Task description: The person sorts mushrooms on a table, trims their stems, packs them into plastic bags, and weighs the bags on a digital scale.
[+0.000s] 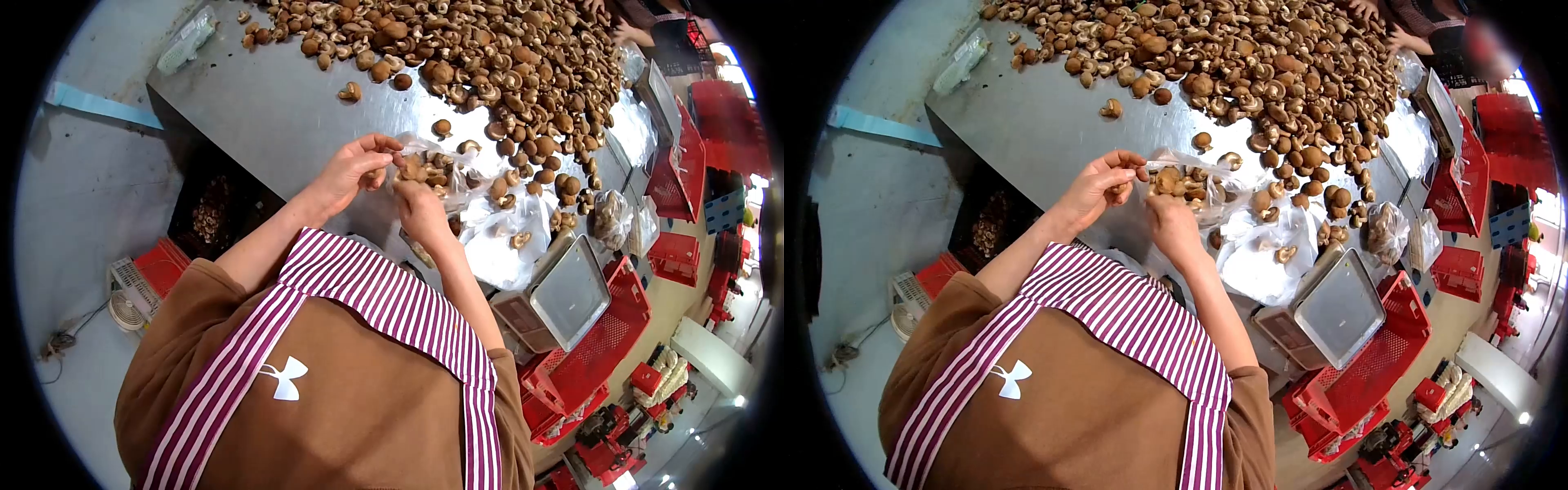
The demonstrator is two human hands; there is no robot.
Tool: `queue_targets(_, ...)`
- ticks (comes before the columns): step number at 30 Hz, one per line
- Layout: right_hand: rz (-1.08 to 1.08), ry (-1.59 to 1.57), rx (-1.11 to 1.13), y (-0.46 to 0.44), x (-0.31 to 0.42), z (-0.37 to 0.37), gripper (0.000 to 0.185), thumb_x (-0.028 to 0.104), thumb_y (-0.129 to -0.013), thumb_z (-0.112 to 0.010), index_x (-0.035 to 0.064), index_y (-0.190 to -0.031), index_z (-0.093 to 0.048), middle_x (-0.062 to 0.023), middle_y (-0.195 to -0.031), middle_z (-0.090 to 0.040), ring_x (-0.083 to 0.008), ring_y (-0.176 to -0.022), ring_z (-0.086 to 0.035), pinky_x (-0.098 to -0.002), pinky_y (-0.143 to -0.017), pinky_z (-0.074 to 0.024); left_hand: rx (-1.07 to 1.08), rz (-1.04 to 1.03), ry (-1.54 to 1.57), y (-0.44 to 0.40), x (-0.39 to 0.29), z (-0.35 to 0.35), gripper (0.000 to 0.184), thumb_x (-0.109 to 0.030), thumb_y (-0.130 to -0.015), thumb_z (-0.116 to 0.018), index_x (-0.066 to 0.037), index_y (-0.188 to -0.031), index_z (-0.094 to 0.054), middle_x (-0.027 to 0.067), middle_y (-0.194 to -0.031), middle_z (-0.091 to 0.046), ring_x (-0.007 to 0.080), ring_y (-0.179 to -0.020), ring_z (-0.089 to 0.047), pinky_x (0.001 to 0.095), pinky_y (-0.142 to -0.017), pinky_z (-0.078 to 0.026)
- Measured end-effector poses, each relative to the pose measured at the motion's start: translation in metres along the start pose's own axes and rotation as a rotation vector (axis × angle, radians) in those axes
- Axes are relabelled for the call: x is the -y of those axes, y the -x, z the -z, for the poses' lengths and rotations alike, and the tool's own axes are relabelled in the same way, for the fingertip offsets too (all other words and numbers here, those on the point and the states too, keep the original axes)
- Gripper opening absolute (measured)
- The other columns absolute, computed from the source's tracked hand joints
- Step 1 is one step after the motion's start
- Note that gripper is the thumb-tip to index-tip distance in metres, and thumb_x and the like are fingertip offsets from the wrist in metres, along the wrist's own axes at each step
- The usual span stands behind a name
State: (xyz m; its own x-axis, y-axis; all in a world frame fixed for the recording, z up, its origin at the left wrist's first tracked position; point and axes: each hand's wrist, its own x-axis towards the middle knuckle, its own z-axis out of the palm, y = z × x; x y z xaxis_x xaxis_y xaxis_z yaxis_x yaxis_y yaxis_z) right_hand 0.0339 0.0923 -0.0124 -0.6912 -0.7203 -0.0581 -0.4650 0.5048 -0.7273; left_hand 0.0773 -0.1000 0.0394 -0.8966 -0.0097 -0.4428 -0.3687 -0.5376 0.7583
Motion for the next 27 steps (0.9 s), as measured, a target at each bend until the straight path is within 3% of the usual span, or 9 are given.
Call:
queue_targets(4, -0.083, 0.166, -0.314, -0.003, -0.025, 0.000, 0.038, 0.002, -0.085, -0.057, 0.0040, -0.123, -0.060, -0.0206, -0.128, -0.057, -0.0368, -0.115, -0.054, -0.0440, -0.101, -0.0416, -0.017, -0.014, 0.010, 0.003, 0.002, 0.009, 0.024, -0.012, -0.093, -0.057, -0.004, -0.116, -0.060, 0.0055, -0.098, -0.067, 0.0052, -0.060, -0.049, 0.0205, -0.055, -0.036)
queue_targets(5, -0.179, 0.128, -0.299, 0.000, -0.038, 0.002, 0.040, 0.003, -0.085, -0.059, 0.0039, -0.125, -0.059, -0.0200, -0.133, -0.054, -0.0371, -0.120, -0.050, -0.0447, -0.105, -0.0386, -0.029, -0.012, -0.004, 0.005, 0.001, 0.011, 0.024, -0.012, -0.093, -0.057, -0.004, -0.115, -0.060, 0.0059, -0.099, -0.067, 0.0051, -0.060, -0.049, 0.0205, -0.055, -0.037)
queue_targets(9, -0.132, 0.267, -0.288, 0.036, -0.042, 0.026, 0.028, 0.007, -0.086, -0.058, 0.0025, -0.113, -0.065, -0.0172, -0.122, -0.061, -0.0368, -0.112, -0.054, -0.0440, -0.097, -0.0428, -0.031, -0.004, -0.012, 0.008, 0.004, 0.013, 0.024, -0.012, -0.093, -0.056, -0.004, -0.115, -0.060, 0.0068, -0.101, -0.067, 0.0051, -0.059, -0.048, 0.0204, -0.055, -0.037)
queue_targets(14, -0.214, 0.275, -0.050, 0.073, -0.031, 0.029, 0.015, 0.012, -0.085, -0.060, 0.0019, -0.093, -0.070, -0.0118, -0.099, -0.065, -0.0340, -0.093, -0.059, -0.0432, -0.088, -0.0452, -0.012, 0.006, -0.028, 0.010, 0.008, 0.014, 0.024, -0.012, -0.093, -0.056, -0.004, -0.115, -0.060, 0.0070, -0.102, -0.067, 0.0050, -0.060, -0.048, 0.0203, -0.055, -0.037)
queue_targets(16, -0.218, 0.304, -0.046, 0.069, -0.024, 0.030, 0.017, 0.011, -0.085, -0.062, 0.0031, -0.097, -0.071, -0.0109, -0.103, -0.067, -0.0316, -0.092, -0.060, -0.0412, -0.086, -0.0466, -0.005, 0.023, -0.045, 0.009, 0.011, 0.013, 0.024, -0.012, -0.093, -0.056, -0.004, -0.115, -0.060, 0.0070, -0.102, -0.067, 0.0049, -0.060, -0.048, 0.0204, -0.056, -0.037)
queue_targets(20, -0.257, 0.243, -0.121, 0.035, -0.026, 0.016, 0.017, 0.012, -0.084, -0.061, 0.0021, -0.097, -0.067, -0.0153, -0.094, -0.064, -0.0356, -0.090, -0.059, -0.0438, -0.087, -0.0445, 0.017, 0.027, -0.037, 0.007, 0.012, 0.009, 0.023, -0.012, -0.094, -0.056, -0.004, -0.115, -0.060, 0.0076, -0.101, -0.066, 0.0054, -0.060, -0.049, 0.0205, -0.055, -0.038)
queue_targets(23, -0.105, -0.048, -0.186, 0.010, -0.043, 0.003, 0.019, 0.011, -0.087, -0.060, -0.0011, -0.101, -0.064, -0.0190, -0.099, -0.063, -0.0380, -0.096, -0.058, -0.0456, -0.090, -0.0439, 0.025, 0.025, -0.064, 0.007, 0.013, 0.005, 0.022, -0.013, -0.095, -0.057, -0.004, -0.115, -0.060, 0.0086, -0.100, -0.066, 0.0058, -0.059, -0.049, 0.0204, -0.054, -0.038)
queue_targets(25, -0.169, 0.097, -0.506, -0.003, -0.058, 0.004, 0.025, 0.009, -0.089, -0.058, -0.0031, -0.110, -0.060, -0.0226, -0.107, -0.061, -0.0393, -0.102, -0.057, -0.0468, -0.092, -0.0438, 0.023, 0.021, -0.072, 0.006, 0.013, 0.004, 0.022, -0.013, -0.095, -0.056, -0.004, -0.115, -0.060, 0.0087, -0.100, -0.065, 0.0058, -0.059, -0.049, 0.0204, -0.054, -0.038)
queue_targets(27, -0.309, 0.006, -0.412, 0.003, -0.065, 0.021, 0.031, 0.009, -0.090, -0.057, -0.0036, -0.118, -0.057, -0.0227, -0.112, -0.061, -0.0378, -0.105, -0.057, -0.0455, -0.091, -0.0446, -0.003, 0.020, -0.090, 0.009, 0.011, 0.006, 0.022, -0.013, -0.095, -0.056, -0.004, -0.115, -0.059, 0.0084, -0.099, -0.065, 0.0059, -0.060, -0.049, 0.0204, -0.054, -0.037)
